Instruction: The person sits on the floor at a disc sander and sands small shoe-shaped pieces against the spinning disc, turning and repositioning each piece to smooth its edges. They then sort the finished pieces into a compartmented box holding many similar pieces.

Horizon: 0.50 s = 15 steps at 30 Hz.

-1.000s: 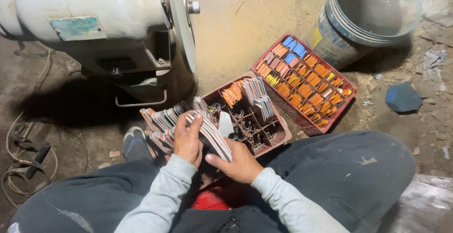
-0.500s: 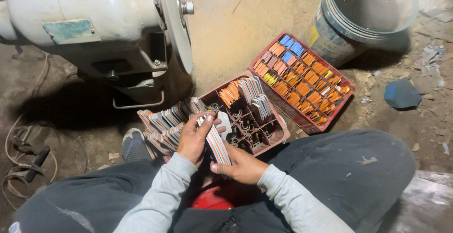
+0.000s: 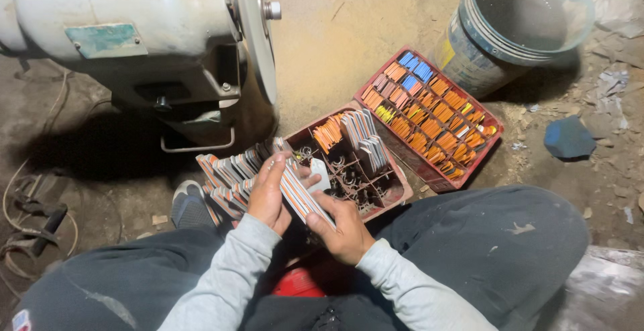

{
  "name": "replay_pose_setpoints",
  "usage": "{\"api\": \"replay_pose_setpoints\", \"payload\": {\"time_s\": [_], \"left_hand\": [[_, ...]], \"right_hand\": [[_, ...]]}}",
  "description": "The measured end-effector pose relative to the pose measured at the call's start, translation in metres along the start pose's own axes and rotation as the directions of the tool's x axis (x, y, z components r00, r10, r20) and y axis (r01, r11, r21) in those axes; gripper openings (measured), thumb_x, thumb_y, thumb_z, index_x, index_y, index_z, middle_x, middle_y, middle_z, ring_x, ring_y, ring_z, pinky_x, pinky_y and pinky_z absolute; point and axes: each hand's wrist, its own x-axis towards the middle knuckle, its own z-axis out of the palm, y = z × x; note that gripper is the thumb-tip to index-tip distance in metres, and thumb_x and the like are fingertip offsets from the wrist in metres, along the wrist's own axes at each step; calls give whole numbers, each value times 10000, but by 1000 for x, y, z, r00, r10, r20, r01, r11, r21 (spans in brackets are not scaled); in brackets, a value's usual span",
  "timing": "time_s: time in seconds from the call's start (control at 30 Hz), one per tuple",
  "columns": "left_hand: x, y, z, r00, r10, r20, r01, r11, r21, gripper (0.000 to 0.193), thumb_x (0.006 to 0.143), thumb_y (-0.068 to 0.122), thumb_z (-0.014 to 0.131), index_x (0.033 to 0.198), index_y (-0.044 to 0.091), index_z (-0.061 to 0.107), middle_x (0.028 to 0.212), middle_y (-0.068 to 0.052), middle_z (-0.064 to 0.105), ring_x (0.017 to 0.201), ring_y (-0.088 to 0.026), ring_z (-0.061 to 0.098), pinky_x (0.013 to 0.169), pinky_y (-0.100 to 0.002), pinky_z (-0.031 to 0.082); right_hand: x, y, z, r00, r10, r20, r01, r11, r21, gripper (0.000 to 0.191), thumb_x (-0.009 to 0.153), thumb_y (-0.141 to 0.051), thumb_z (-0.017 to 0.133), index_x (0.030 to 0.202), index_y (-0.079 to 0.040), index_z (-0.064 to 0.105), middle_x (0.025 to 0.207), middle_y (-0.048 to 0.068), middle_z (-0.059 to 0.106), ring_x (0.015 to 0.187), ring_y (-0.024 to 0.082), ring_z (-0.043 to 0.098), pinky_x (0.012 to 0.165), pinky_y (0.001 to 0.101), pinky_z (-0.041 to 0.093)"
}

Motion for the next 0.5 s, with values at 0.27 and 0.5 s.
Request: {"api": "replay_pose_setpoints", "payload": {"time_s": [0.27, 0.5], "left_hand": [[3, -2, -4, 990, 3, -144, -24, 990, -141, 349, 1024, 350, 454, 1223, 63, 460, 1017, -200, 616, 1017, -439, 674, 885, -599, 565], [17, -11, -13, 948, 265, -176, -261, 964, 44, 288, 1036, 247, 514, 1234, 38, 522, 903, -178, 652, 833, -394, 704, 748, -473, 602]], "right_hand": [[-1, -15, 6, 916, -319, -245, 300, 947, -112, 417, 1055, -271, 518, 1302, 35, 656, 1088, 184, 715, 964, 289, 738, 877, 344, 575], [11, -19, -12, 914, -341, -220, 286, 926, -248, 329, 1020, -213, 573, 1237, 10, 679, 1132, 179, 703, 1015, 293, 711, 910, 360, 553]]}}
